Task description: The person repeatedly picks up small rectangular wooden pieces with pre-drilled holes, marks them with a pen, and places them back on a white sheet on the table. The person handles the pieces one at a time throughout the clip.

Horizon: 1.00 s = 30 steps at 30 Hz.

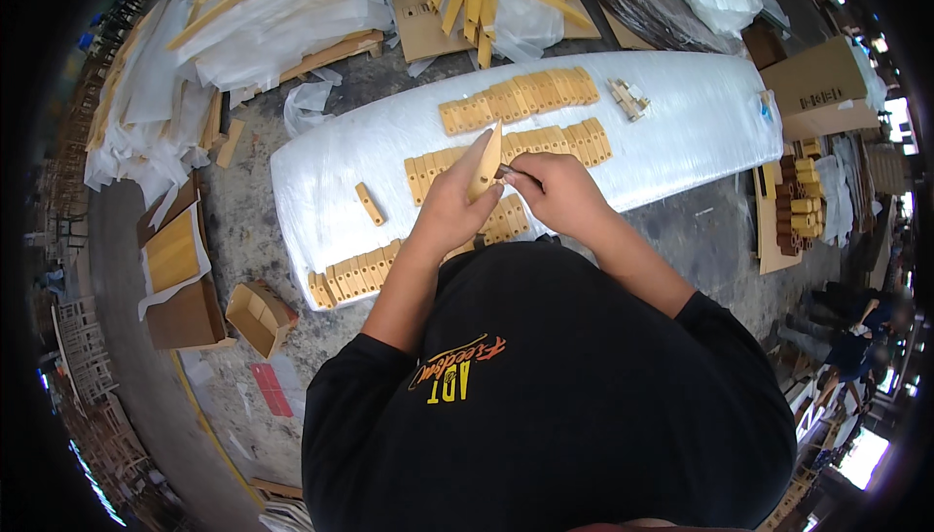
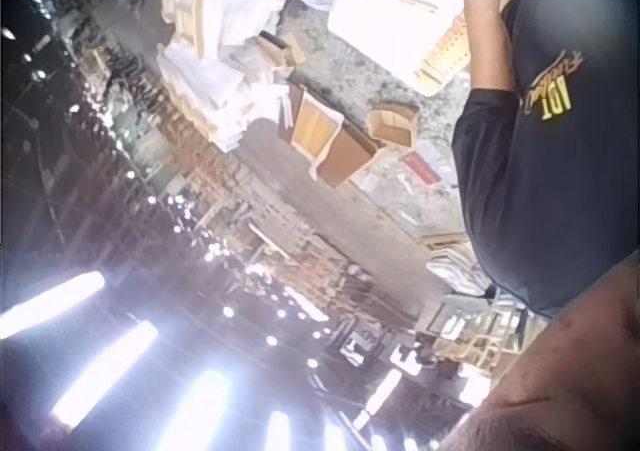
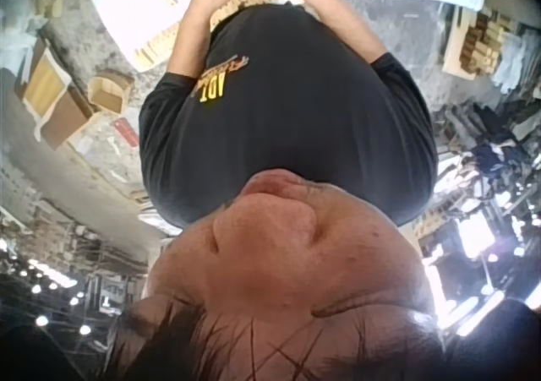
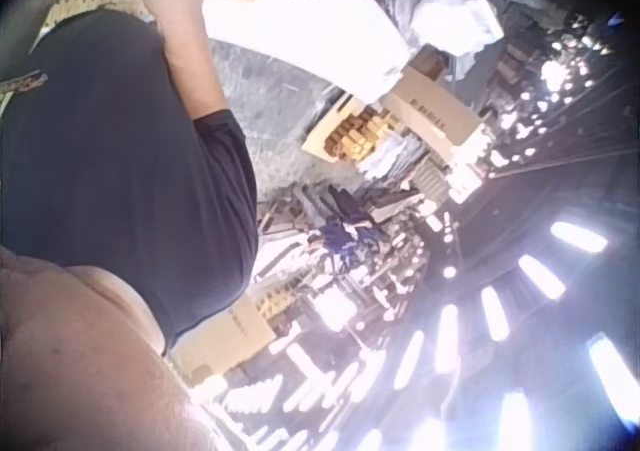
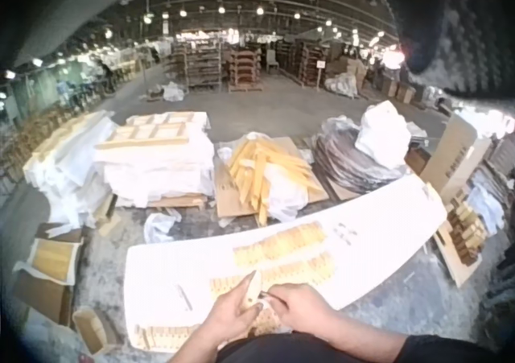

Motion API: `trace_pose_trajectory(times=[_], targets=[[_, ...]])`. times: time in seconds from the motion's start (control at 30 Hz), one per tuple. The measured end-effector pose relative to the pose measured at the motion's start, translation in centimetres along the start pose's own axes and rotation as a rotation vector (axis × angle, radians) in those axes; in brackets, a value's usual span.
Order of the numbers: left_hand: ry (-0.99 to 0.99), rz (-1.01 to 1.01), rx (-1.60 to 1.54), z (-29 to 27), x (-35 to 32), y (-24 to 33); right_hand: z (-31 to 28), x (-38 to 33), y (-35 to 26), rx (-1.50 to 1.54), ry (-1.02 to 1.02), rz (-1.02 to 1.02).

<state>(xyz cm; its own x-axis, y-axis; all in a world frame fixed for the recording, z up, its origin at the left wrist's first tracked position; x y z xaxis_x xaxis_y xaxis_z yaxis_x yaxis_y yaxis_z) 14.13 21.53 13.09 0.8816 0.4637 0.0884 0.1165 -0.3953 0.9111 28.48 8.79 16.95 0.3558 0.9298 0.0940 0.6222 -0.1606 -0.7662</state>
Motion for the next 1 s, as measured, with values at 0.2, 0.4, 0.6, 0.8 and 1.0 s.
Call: trace_pose_trajectory(times=[0.2, 0.4, 0.6, 0.8, 1.0], targets=[[0.06, -0.037, -0.449, -2.3, -0.6, 2.9, -1.3, -0.2, 0.9, 0.633, -0.017, 0.137], [0.114, 0.179, -0.108, -4.2, -2.0, 4.6, -2.6, -0.9, 1.4, 0.74, -0.001, 0.022], [0.266, 0.195, -0.319, -2.7, -3.3, 2.4, -2.0, -0.6, -0.5, 0.836, -0.047, 0.04], [0.329, -0.197, -1.055, -1.7, -2.3, 1.4, 0.4, -1.0, -1.7, 0.697, -0.11, 0.27], [0.146, -0.182, -1.354, -1.1, -2.1, 0.9, 1.8, -0.3, -3.4, 0.595, -0.139, 0.264]])
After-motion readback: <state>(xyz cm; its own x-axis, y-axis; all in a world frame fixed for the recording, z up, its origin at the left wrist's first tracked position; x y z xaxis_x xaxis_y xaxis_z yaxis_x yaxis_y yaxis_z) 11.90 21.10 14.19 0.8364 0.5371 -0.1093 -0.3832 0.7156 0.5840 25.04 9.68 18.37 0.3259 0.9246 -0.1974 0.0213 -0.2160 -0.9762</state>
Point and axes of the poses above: each hand's wrist, its own x-axis towards the middle knuckle, its own z-axis out of the palm, y = z × x, the point moved 1 cm from there along x, towards the middle knuckle, and after that the axes turned 6 degrees about x, right-handed, at the moved point
